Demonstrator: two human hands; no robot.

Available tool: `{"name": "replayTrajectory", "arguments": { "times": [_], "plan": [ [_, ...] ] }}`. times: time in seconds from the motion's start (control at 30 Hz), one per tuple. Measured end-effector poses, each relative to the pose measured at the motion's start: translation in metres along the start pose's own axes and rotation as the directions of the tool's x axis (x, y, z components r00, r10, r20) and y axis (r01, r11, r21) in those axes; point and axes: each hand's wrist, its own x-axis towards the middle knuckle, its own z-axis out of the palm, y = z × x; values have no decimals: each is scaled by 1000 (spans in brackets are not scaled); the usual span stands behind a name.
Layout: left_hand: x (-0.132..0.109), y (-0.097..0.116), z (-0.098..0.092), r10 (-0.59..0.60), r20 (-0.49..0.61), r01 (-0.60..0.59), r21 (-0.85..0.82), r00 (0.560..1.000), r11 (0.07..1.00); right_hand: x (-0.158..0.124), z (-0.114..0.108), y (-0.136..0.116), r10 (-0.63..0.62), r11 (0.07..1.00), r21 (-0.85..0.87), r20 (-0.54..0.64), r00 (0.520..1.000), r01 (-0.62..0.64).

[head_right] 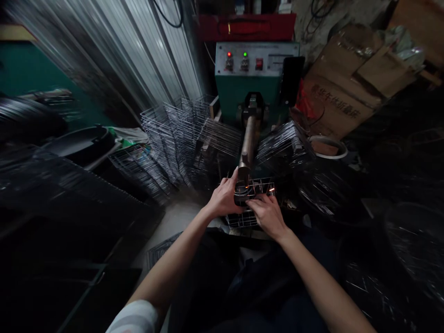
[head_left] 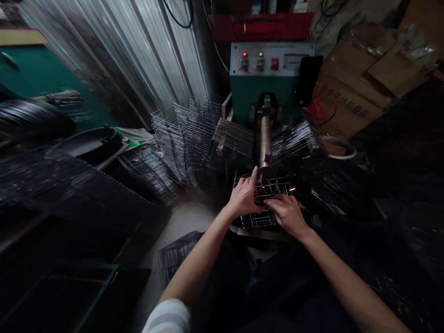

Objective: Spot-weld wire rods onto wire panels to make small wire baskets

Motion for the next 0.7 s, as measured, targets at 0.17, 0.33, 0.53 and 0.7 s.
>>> {"name": "replayTrajectory", "arguments": {
  "times": [0.17,0.33,0.53,0.7],
  "plan": [
    [14,-3,-3,-30,12,29,38,999,999,13,3,-1,154,976,-154,-21,988,-155],
    [31,-12,-8,-59,17,58,74,998,996,29,7,6,242,944,-209,-90,966,-256],
    [49,-22,-13,-81,21,77,128,997,989,43,11,23,246,955,-148,-94,965,-258],
    [60,-28,-15,-64,39,57,150,997,987,57,9,41,203,979,-24,-33,979,-204]
  ]
}}
